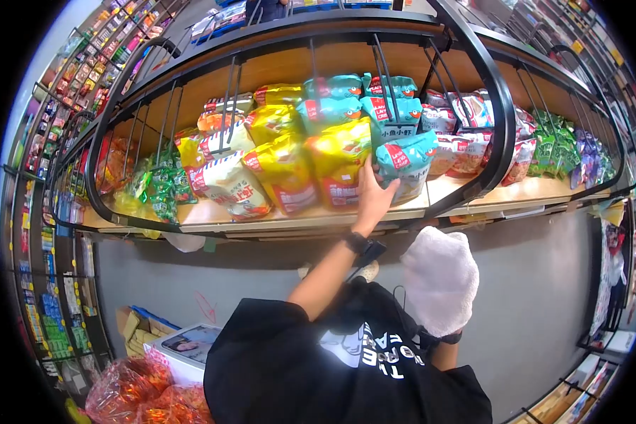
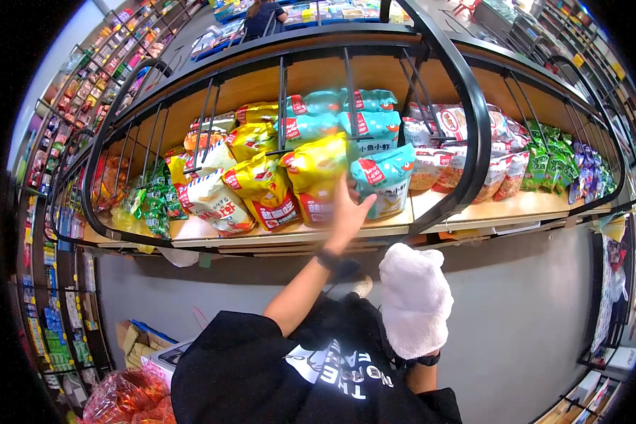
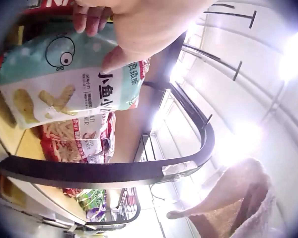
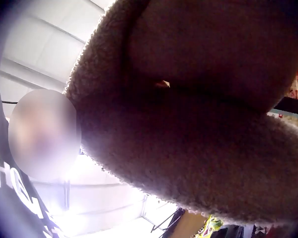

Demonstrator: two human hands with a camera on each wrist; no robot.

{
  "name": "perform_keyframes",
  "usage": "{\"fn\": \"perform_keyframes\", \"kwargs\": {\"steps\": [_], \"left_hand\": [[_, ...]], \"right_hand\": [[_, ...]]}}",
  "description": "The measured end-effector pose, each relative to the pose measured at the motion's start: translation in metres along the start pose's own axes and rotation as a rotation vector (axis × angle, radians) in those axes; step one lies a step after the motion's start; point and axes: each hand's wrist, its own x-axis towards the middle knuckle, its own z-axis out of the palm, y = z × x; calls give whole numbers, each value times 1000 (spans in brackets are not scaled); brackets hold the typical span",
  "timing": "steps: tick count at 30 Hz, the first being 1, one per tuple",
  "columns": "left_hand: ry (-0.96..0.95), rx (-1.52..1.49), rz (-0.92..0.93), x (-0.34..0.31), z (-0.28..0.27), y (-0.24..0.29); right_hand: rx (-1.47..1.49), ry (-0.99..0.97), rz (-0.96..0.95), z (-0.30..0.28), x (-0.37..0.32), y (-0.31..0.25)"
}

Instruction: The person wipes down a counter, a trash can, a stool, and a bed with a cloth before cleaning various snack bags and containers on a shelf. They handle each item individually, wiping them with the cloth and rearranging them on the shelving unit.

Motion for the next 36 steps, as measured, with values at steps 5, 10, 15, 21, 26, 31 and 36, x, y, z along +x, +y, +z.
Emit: {"fn": "perform_keyframes", "kwargs": {"steps": [5, 10, 15, 21, 26, 31, 36], "left_hand": [[109, 251, 181, -3, 11, 14], [50, 35, 225, -2, 21, -1], [-40, -66, 111, -20, -21, 19], [-142, -282, 412, -59, -92, 51], [-258, -390, 285, -81, -123, 91], [-423, -291, 295, -78, -140, 69], [-385, -321, 347, -79, -152, 72]], "right_hand": [[11, 13, 10, -8, 9, 10], [4, 36, 23, -8, 12, 9], [-6, 65, 30, -1, 18, 2], [-21, 89, -53, 57, 46, -14], [-69, 126, -93, 101, 63, -21], [-98, 147, -82, 93, 68, -15], [-103, 129, -74, 98, 66, -19]]}}
